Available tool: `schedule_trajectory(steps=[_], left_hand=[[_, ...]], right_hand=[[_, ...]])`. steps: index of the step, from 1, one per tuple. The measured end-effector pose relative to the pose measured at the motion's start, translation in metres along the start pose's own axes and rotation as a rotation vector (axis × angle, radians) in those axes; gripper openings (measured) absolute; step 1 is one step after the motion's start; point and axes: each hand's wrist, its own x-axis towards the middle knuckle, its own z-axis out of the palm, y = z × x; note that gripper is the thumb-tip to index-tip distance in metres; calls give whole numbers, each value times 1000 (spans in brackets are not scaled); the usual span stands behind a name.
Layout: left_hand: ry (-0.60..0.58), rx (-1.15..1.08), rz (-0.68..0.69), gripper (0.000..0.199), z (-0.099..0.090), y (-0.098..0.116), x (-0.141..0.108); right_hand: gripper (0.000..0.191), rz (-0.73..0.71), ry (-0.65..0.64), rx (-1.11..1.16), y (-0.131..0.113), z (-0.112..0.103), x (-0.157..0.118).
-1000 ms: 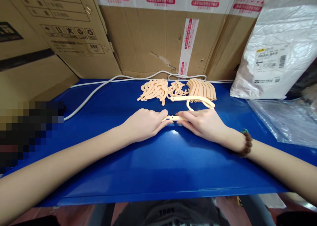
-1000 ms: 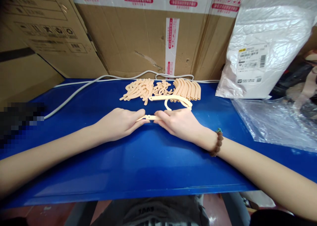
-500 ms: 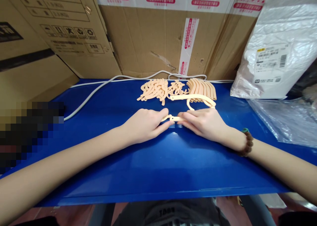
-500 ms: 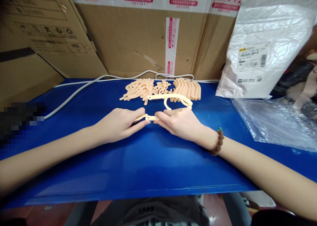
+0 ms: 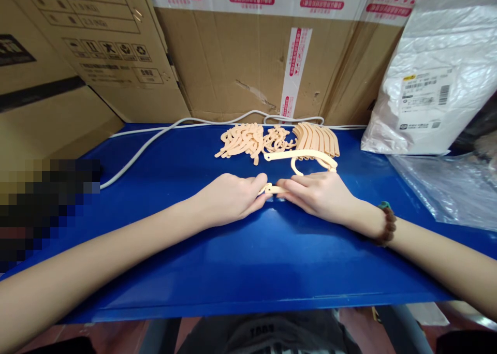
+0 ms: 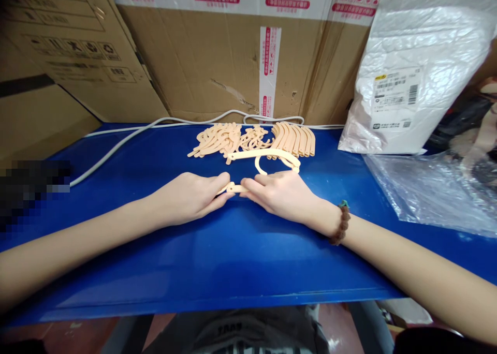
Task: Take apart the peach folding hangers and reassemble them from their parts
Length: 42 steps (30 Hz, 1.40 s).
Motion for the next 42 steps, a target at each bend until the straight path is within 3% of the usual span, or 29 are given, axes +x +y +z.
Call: schedule_trajectory(steps=[14, 21, 31, 42], left_hand=[[284, 214, 120, 29, 7, -3, -1], [451, 357, 166, 31, -1, -1, -4], [419, 362, 144, 35, -4, 0, -5], [493, 268, 196, 31, 4, -4, -3]], right_hand=[[45, 79, -100, 186, 2, 0, 0], [50, 108, -119, 297, 3, -6, 2], [54, 117, -177, 389, 6, -10, 5], [53, 60, -125, 200, 6, -5, 2]])
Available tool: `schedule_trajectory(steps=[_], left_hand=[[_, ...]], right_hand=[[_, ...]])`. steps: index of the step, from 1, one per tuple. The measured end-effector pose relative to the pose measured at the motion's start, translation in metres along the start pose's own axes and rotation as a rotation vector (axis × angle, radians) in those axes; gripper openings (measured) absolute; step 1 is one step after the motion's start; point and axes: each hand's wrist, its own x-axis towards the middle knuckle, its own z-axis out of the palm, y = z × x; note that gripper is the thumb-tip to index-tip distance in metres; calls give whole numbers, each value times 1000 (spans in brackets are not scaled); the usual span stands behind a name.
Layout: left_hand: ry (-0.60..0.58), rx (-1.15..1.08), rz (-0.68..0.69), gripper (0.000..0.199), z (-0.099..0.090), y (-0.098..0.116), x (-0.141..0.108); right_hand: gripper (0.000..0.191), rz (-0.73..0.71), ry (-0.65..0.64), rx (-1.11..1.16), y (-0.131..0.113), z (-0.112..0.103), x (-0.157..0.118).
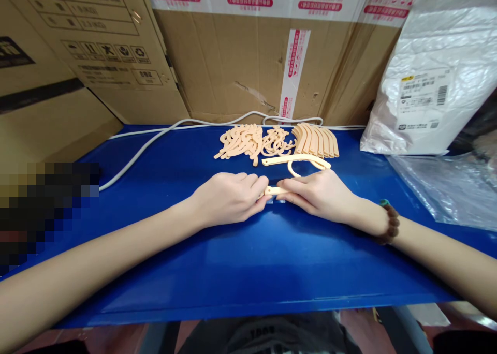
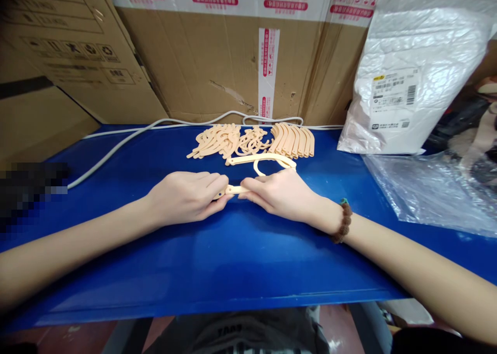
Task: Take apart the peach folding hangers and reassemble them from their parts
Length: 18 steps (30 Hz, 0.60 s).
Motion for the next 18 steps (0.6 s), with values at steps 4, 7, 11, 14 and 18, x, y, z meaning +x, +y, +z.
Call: schedule_trajectory(steps=[4, 7, 11, 14, 18], left_hand=[[17, -30, -31, 32, 0, 2, 0], [18, -32, -47, 32, -1, 3, -1], [46, -44, -32, 33, 1, 2, -2], [58, -71, 34, 33, 2, 0, -3], [51, -86, 56, 32, 2, 1, -2]], right_hand=[[56, 3, 2, -30, 0, -1, 1], [56, -3, 9, -43, 0, -1, 1], [53, -26, 13, -40, 2, 0, 1], [53, -121, 22, -97, 4, 1, 1], [52, -193, 63, -185, 5, 1, 1]])
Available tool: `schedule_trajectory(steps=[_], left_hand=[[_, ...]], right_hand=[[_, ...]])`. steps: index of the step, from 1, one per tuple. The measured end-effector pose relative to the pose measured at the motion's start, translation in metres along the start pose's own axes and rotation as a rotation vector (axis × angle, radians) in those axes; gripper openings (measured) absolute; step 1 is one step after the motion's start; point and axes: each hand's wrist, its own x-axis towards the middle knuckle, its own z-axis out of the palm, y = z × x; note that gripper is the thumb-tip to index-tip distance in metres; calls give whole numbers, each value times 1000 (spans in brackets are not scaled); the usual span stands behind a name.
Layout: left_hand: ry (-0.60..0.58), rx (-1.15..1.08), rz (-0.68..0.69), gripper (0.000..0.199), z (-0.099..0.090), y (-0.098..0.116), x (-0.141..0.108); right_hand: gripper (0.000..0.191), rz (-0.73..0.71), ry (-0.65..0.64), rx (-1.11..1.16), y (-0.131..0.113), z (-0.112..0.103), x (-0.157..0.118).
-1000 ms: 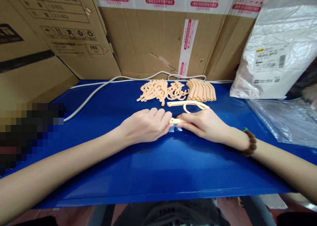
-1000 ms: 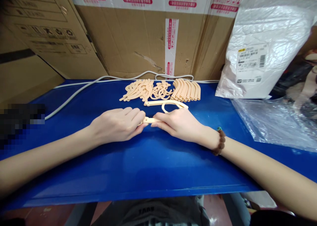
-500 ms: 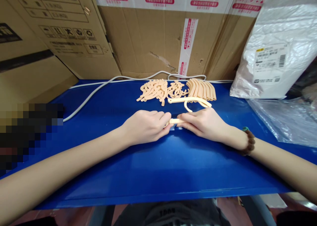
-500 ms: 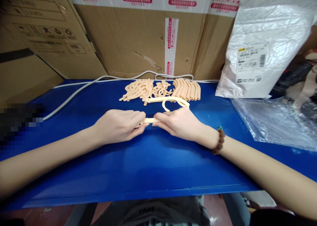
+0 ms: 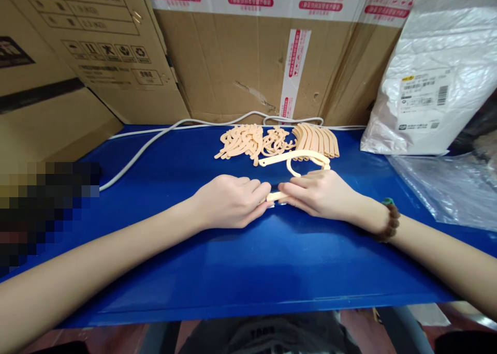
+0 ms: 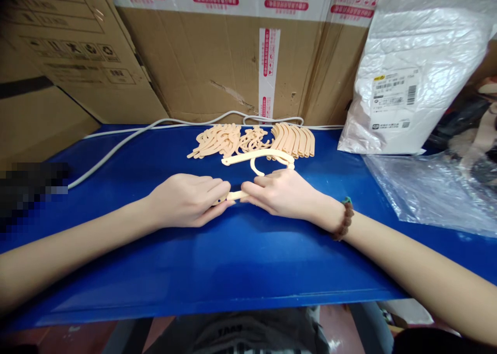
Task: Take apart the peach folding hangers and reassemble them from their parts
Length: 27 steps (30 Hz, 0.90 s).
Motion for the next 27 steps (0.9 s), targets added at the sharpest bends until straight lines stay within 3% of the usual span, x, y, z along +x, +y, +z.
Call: schedule_trajectory(steps=[6, 14, 22, 27], left_hand=[[9, 68, -116, 30, 1, 4, 2], [13, 61, -168, 28, 2, 5, 1], [20, 53, -276, 28, 2, 5, 1], [-5, 91, -328, 27, 3, 2, 0]], right_hand=[[45, 106, 18, -16, -6, 0, 1], [39, 177, -12, -15, -12, -1, 0], [27, 134, 220, -112, -5, -4, 4], [18, 189, 326, -158, 1, -10, 4]])
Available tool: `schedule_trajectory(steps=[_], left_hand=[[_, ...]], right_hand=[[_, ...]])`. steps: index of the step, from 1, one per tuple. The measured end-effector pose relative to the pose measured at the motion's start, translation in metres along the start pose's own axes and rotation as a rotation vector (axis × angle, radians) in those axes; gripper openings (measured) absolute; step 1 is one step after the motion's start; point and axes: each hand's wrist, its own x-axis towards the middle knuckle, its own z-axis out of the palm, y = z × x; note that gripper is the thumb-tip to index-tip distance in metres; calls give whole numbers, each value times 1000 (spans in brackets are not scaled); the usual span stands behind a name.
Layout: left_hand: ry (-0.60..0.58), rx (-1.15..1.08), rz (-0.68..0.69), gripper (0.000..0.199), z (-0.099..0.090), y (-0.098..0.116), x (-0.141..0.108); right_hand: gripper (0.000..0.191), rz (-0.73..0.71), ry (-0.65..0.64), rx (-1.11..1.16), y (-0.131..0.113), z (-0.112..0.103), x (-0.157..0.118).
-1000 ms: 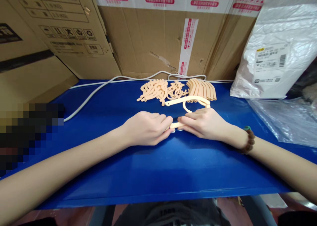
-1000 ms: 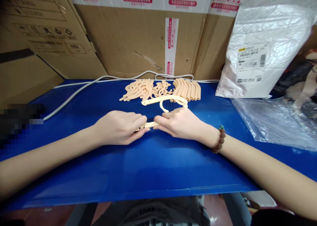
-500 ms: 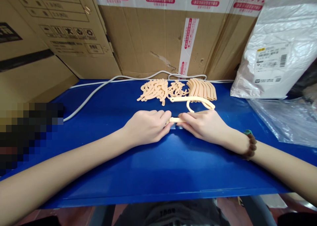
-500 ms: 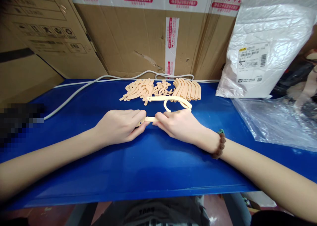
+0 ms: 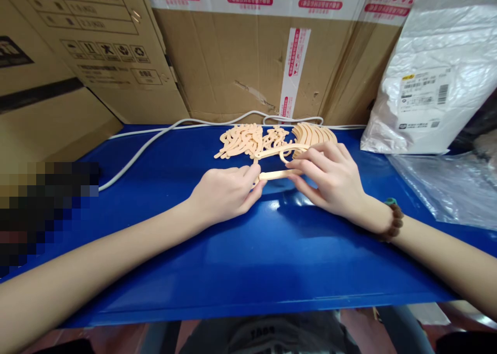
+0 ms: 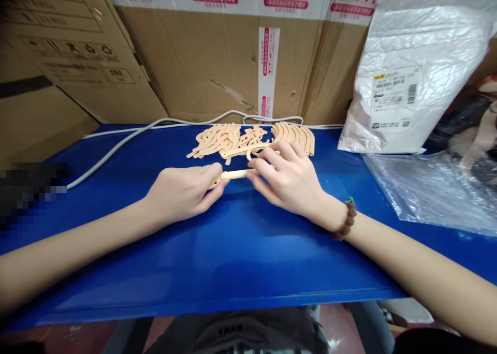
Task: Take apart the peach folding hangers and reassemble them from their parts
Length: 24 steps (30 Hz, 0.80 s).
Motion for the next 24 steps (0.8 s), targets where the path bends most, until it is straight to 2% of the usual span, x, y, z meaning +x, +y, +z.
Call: schedule_trajectory(steps=[3, 6, 13, 20, 24], left_hand=[[-17, -28, 7, 26, 0, -1, -1], [0, -62, 35, 23, -1, 0, -1], [50, -107, 98, 21, -3, 0, 1], [49, -189, 301, 19, -5, -6, 4], [-24, -180, 384, 17, -7, -5, 5]], right_hand=[[16, 44, 5, 10, 5, 1, 0], [22, 89, -19, 45, 9, 4, -1], [30, 182, -96, 290, 12, 5, 0], [31, 246, -153, 317, 12, 2, 3], [32, 277, -186, 279, 15, 6, 1]])
